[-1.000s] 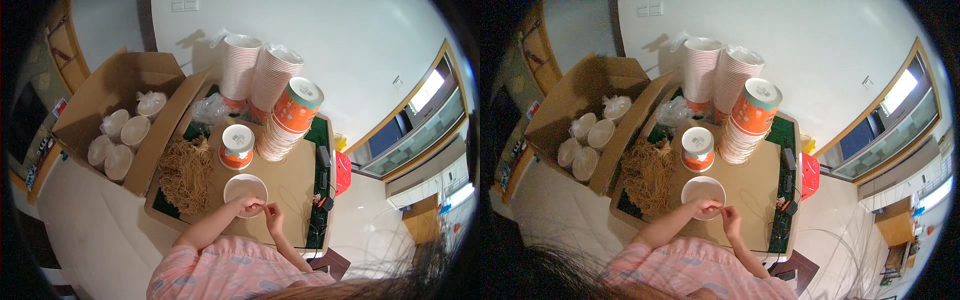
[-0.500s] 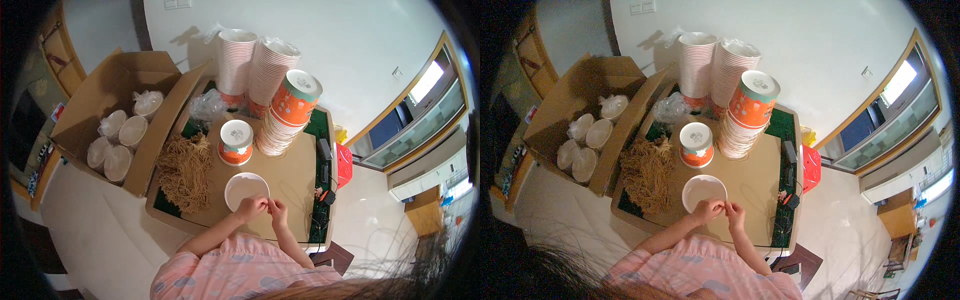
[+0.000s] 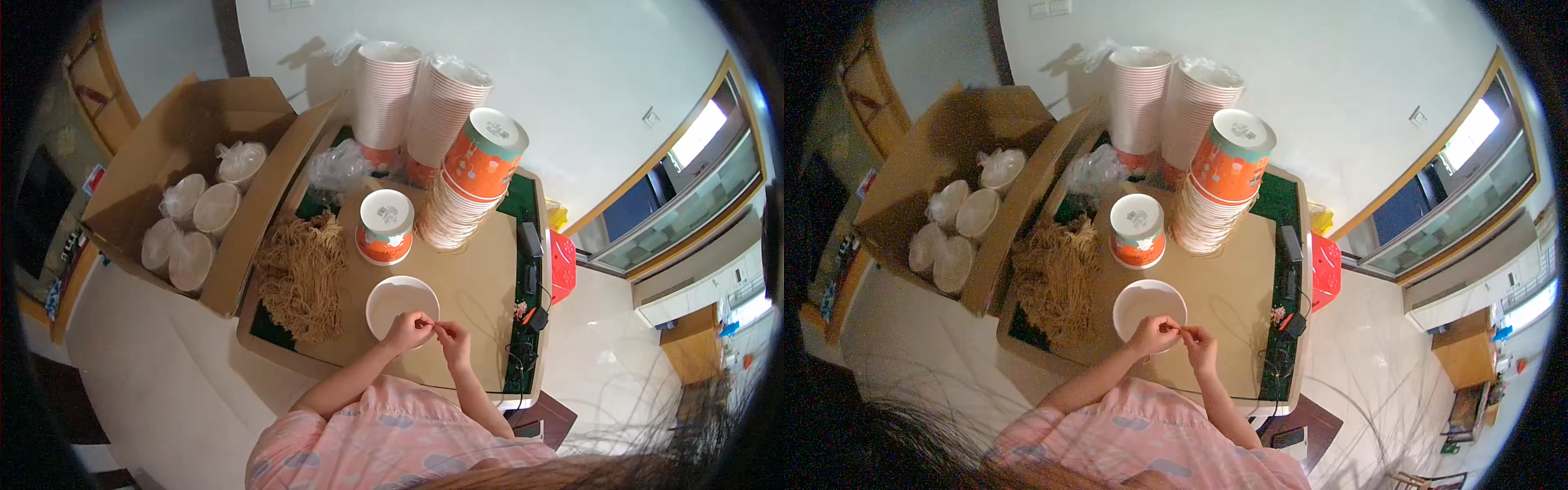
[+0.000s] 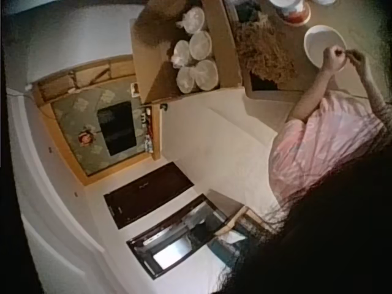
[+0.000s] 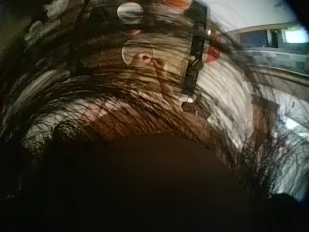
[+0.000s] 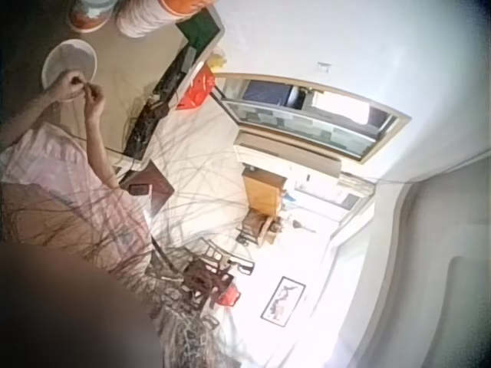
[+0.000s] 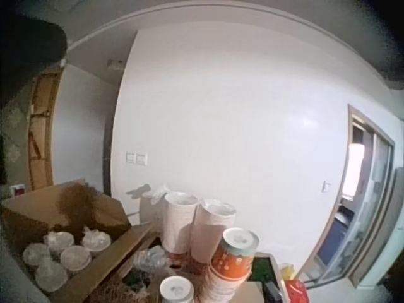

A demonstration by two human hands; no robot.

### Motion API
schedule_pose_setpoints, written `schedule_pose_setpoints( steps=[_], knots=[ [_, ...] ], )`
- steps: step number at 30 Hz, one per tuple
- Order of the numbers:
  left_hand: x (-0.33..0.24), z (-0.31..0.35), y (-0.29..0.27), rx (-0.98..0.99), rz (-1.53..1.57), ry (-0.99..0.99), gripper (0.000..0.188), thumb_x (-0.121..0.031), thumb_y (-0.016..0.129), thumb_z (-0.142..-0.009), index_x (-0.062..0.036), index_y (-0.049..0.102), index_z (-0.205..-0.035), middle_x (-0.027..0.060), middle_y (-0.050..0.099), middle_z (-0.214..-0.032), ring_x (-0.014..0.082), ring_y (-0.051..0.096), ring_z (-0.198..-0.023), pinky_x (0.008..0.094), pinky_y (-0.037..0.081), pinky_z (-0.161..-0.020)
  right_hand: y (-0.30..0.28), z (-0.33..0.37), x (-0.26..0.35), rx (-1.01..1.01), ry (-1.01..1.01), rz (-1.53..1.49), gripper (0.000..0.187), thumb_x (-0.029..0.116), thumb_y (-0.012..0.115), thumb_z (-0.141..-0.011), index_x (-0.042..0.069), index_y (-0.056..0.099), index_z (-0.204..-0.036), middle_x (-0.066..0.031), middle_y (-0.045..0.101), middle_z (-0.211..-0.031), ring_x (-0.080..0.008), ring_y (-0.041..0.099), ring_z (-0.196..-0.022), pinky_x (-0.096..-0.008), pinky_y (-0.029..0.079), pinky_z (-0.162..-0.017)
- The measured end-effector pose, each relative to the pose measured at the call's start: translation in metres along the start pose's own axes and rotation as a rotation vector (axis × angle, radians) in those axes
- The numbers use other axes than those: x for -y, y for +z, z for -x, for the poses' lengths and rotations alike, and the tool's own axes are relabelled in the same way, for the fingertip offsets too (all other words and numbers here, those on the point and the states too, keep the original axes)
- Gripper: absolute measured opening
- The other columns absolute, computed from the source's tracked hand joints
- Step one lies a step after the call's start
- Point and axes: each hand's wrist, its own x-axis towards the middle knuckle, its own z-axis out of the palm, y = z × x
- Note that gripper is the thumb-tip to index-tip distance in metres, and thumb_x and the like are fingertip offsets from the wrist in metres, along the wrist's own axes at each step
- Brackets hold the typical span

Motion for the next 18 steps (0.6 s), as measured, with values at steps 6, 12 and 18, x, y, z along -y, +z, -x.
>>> schedule_pose_setpoints(
  steps=[6,12,18],
  knots=[
    [0.002,-0.001,0.002,-0.030,0.021,-0.080,0.009,-0.009,0.064,-0.071,-0.0013,0.062,-0.074,0.0087,0.065,-0.070,0.0140,0.062,-0.065,0.0274,0.050,-0.061,0.006,0.003,-0.005,-0.082,-0.164,0.099,0.008,0.005,0.062,-0.079,-0.002,0.063,-0.083,-0.0033,0.062,-0.071,-0.0069,0.053,-0.061,-0.0209,0.044,-0.056],
    [0.016,-0.005,0.005,-0.006,0.130,-0.129,0.010,-0.006,0.063,-0.070,-0.0013,0.062,-0.079,0.0069,0.065,-0.074,0.0128,0.061,-0.069,0.0262,0.049,-0.063,0.010,0.008,-0.003,-0.152,-0.271,0.199,0.006,0.005,0.063,-0.078,-0.001,0.062,-0.081,-0.0053,0.061,-0.070,-0.0095,0.055,-0.063,-0.0227,0.046,-0.059],
    [0.024,-0.007,0.008,0.020,0.300,-0.129,0.027,-0.003,0.062,-0.071,0.0015,0.057,-0.097,0.0070,0.064,-0.081,0.0126,0.061,-0.074,0.0254,0.049,-0.066,0.012,0.010,-0.001,-0.173,-0.268,0.134,0.006,0.005,0.063,-0.078,0.001,0.062,-0.083,-0.0062,0.061,-0.071,-0.0101,0.056,-0.065,-0.0236,0.046,-0.059]
  ],
)
